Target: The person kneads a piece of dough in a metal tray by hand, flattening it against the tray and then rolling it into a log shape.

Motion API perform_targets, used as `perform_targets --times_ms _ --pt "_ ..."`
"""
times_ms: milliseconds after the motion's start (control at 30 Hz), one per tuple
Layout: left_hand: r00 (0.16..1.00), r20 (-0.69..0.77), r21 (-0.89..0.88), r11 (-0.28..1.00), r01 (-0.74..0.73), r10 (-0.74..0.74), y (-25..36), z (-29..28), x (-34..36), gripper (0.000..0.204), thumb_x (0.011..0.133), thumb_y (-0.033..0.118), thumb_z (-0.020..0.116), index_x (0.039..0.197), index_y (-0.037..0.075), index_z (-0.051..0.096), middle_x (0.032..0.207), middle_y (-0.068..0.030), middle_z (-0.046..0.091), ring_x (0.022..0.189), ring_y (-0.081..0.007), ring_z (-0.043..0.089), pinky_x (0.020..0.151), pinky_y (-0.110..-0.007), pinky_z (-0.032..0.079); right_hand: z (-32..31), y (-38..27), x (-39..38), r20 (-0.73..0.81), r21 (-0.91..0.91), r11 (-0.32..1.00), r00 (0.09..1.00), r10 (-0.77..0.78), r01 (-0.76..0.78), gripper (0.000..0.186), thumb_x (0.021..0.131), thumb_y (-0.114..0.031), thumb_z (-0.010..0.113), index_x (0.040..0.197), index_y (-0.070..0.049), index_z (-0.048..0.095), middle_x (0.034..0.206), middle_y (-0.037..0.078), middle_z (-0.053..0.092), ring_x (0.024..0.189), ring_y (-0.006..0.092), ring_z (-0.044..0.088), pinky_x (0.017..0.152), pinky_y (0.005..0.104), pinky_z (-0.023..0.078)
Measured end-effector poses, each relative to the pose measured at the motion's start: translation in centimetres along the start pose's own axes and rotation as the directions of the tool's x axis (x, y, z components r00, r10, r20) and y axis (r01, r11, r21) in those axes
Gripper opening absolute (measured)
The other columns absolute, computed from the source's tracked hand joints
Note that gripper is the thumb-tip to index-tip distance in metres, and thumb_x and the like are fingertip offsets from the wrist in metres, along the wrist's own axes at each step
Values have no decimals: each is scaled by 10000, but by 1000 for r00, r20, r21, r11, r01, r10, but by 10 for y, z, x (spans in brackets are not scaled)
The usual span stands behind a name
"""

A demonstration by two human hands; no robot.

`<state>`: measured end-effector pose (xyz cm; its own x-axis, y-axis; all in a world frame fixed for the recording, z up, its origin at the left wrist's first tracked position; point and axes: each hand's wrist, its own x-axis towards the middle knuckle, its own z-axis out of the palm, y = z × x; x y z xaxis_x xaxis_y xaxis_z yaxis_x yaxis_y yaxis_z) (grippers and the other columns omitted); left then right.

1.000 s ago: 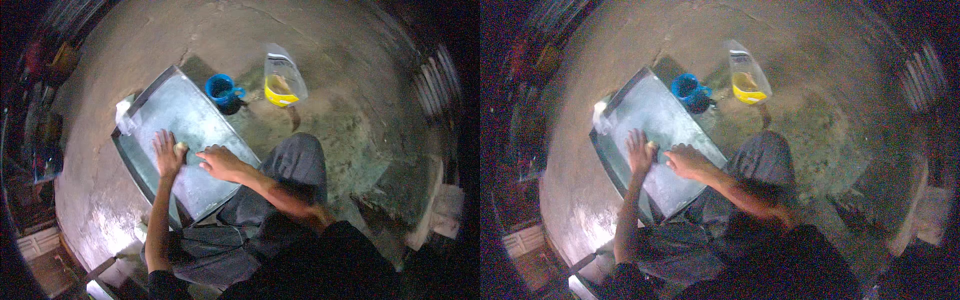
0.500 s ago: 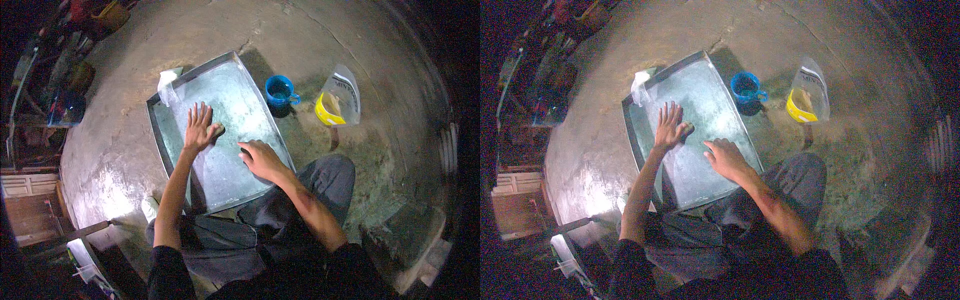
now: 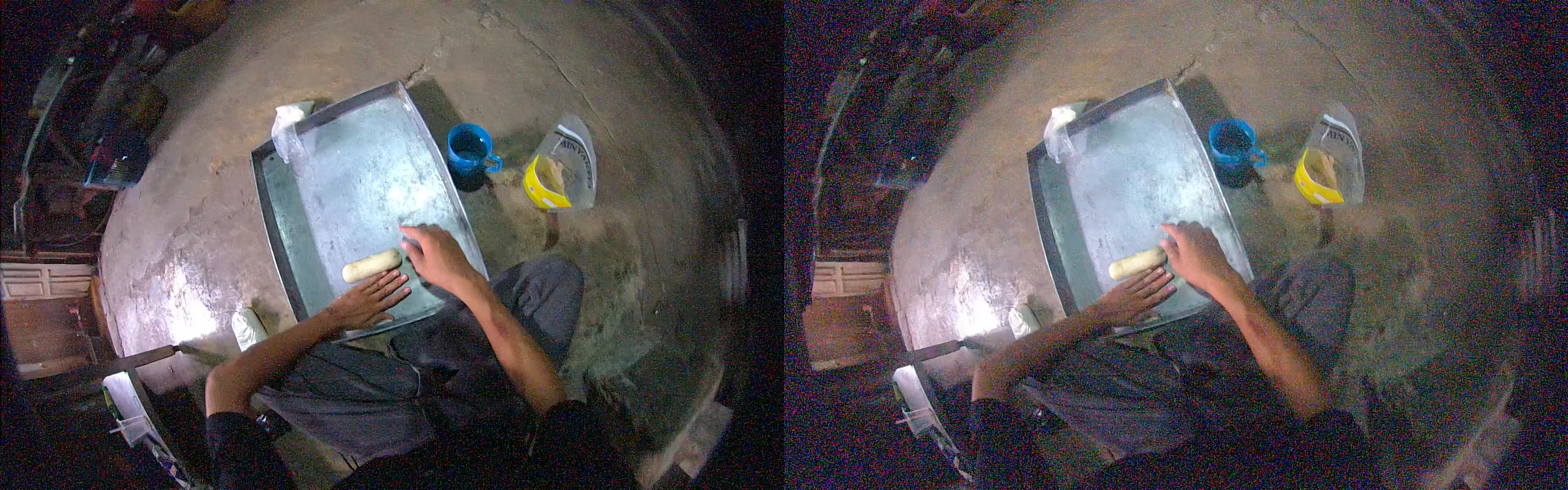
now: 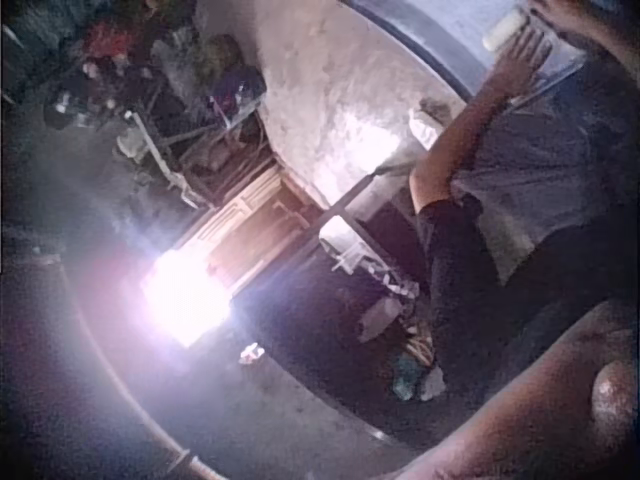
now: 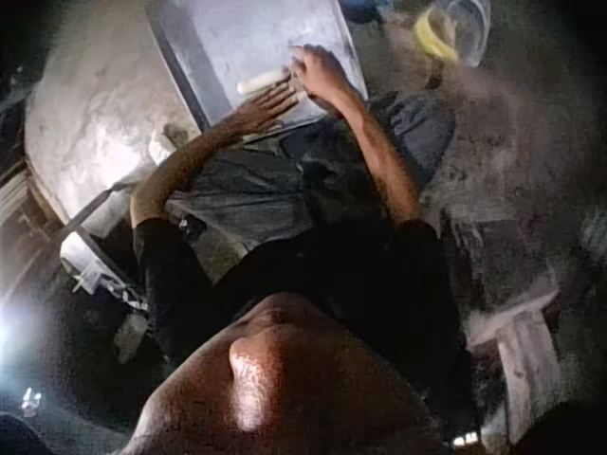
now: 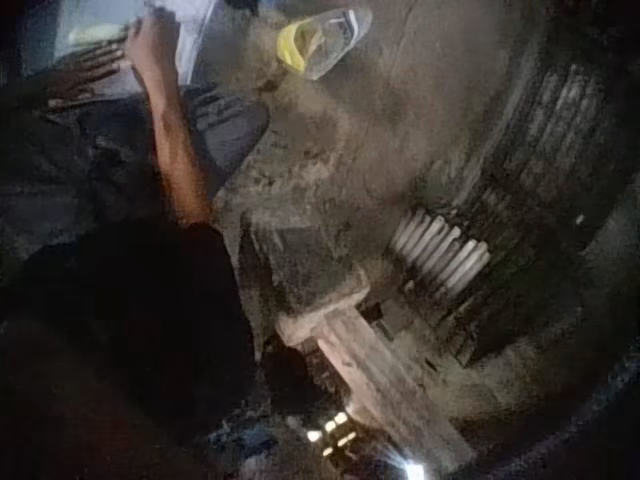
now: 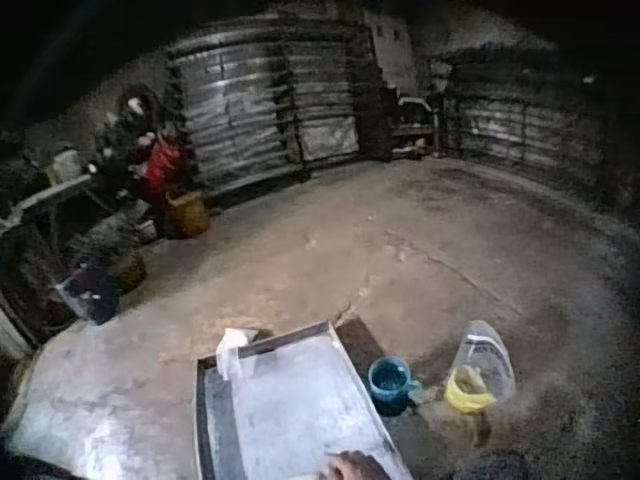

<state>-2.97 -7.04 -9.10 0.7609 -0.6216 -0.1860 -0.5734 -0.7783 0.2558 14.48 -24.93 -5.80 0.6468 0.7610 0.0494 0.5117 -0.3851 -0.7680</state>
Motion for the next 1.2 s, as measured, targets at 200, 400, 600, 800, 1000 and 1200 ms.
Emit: perform_targets --times_ms 200,400,600,800,1000,1200 --pt "989 -32 72 987 147 -145 -1 -46 -8 650 1014 374 469 1538 44 272 1631 -172 162 1518 -352 116 1231 -521 108 -16 3 3 -102 3 1000 995 17 -17 301 953 -208 613 1204 -45 644 1060 197 684 1015 385 627 888 459 491" --pt "607 -302 -203 672 712 -735 7 -3 48 849 993 519 424 1492 -136 214 1592 -320 127 1512 -423 26 1209 -565 21 -9 -5 1 61 35 997 996 71 -73 306 952 -213 600 1197 -37 653 1060 213 676 1006 397 626 883 466 494" --pt "483 -522 -50 590 806 -703 -116 -25 92 707 1021 463 364 1485 -69 325 1577 -313 208 1503 -427 111 1203 -579 38 1 -2 3 51 66 997 998 37 -40 330 946 -244 599 1200 -39 645 1018 215 673 976 401 630 872 490 494" --pt "771 -259 -1 798 603 -582 -33 -6 77 863 970 576 410 1526 -55 219 1589 -295 185 1505 -418 113 1218 -543 52 -8 4 -1 40 30 998 997 61 -62 305 948 -210 601 1175 -14 655 1045 226 671 985 399 631 861 462 499" --pt "806 -266 -132 848 514 -529 -13 2 53 793 999 515 400 1533 -43 219 1591 -275 206 1506 -410 123 1217 -543 62 -1 2 -1 42 38 999 999 16 -18 333 947 -219 591 1222 -35 630 1024 211 666 966 396 625 871 479 493" --pt "475 -439 8 525 851 -763 -108 -1 92 728 1040 492 276 1536 -39 225 1581 -336 153 1503 -449 40 1196 -587 -23 -1 -7 5 -31 24 1000 999 12 -12 329 947 -230 601 1216 -41 628 1028 200 664 1000 389 612 894 479 485"
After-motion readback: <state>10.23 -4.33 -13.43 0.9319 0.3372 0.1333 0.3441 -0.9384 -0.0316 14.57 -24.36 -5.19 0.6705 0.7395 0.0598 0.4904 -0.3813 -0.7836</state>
